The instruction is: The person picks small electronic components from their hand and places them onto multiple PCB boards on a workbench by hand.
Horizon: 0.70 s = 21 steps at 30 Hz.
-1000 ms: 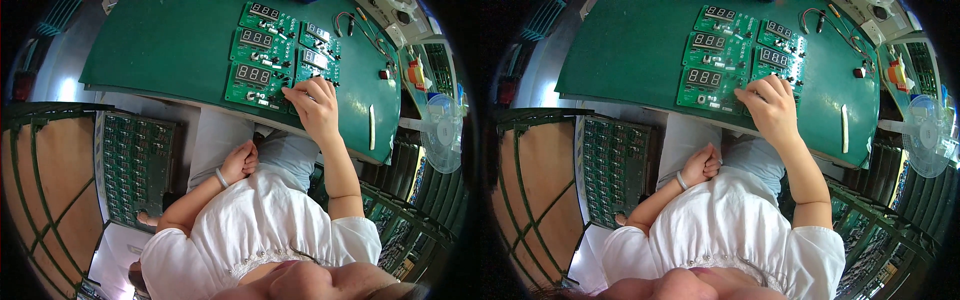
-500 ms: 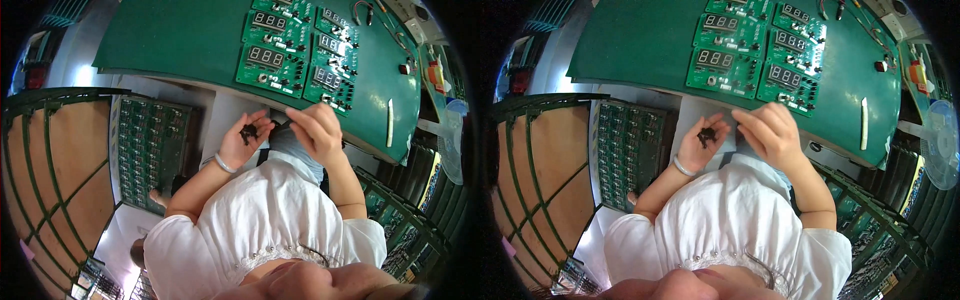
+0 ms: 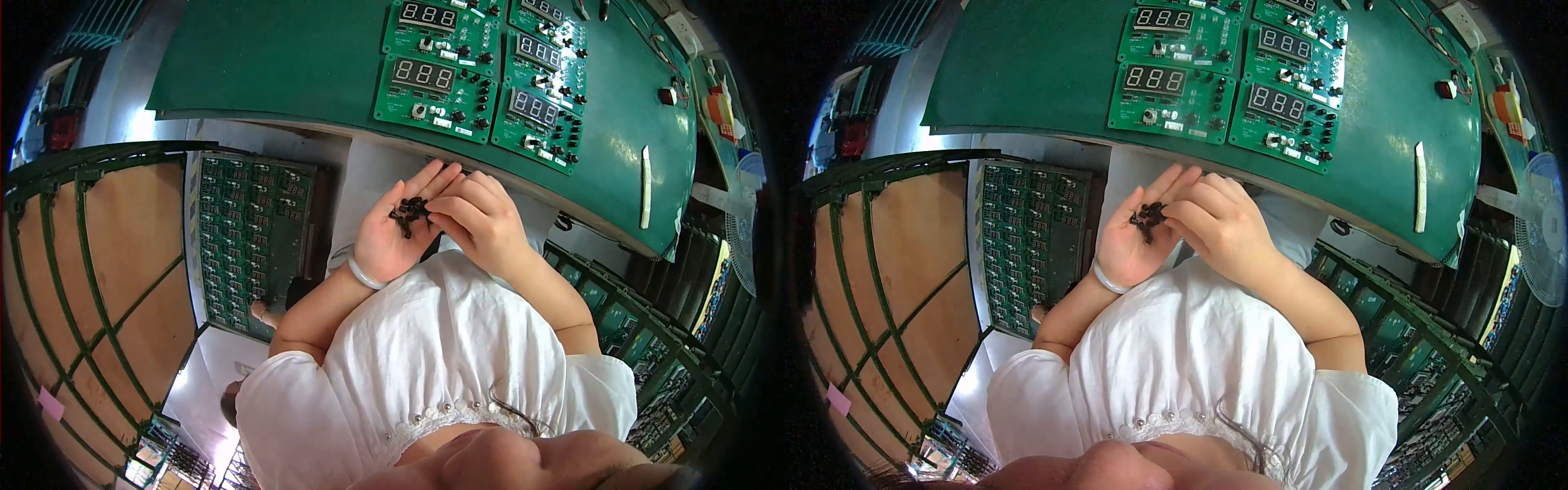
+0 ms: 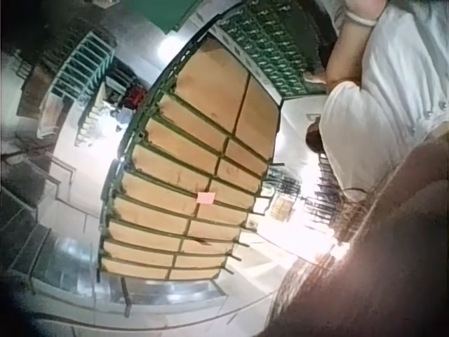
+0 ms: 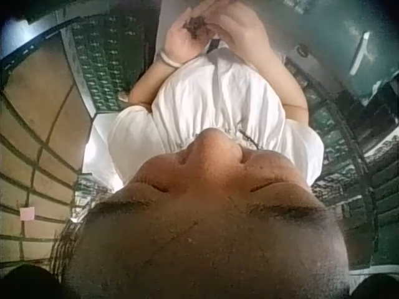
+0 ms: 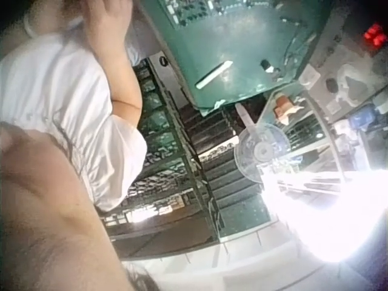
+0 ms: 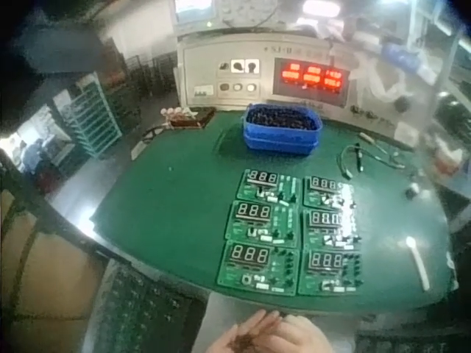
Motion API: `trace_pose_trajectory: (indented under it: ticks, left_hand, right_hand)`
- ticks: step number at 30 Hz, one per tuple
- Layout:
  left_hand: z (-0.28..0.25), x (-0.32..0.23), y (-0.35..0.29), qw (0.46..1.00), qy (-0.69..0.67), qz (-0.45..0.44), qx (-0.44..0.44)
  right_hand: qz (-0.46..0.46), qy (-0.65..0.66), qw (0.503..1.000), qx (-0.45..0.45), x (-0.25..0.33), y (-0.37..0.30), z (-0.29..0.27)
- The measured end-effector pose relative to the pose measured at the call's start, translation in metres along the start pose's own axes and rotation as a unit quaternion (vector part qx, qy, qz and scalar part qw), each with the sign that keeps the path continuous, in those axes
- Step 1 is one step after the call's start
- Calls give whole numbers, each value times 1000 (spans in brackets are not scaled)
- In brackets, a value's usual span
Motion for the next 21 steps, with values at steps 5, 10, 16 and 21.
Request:
trace_pose_trajectory:
  ticks: [5, 10, 16, 21]
  left_hand:
    - [2, 0, 1, 999, -22, 26, 13]
    - [2, -1, 1, 998, -41, 35, 17]
    - [6, 0, -1, 998, -20, 47, 34]
    - [6, 2, 0, 998, -1, 51, 44]
  right_hand:
    - [37, 13, 999, -5, -6, -5, -2]
    - [23, 35, 999, -7, 0, -10, -2]
    - [38, 16, 999, -18, 1, -8, 0]
    - [20, 3, 1000, -18, 4, -7, 5]
Point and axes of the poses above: each hand's wrist, its own y-axis towards the middle knuckle, its own z-axis out of the palm, x = y × z, the point moved 7 cm from there along y, towards the middle knuckle, and after that the axes turned 4 degrees about x, right-handed, at the moved point
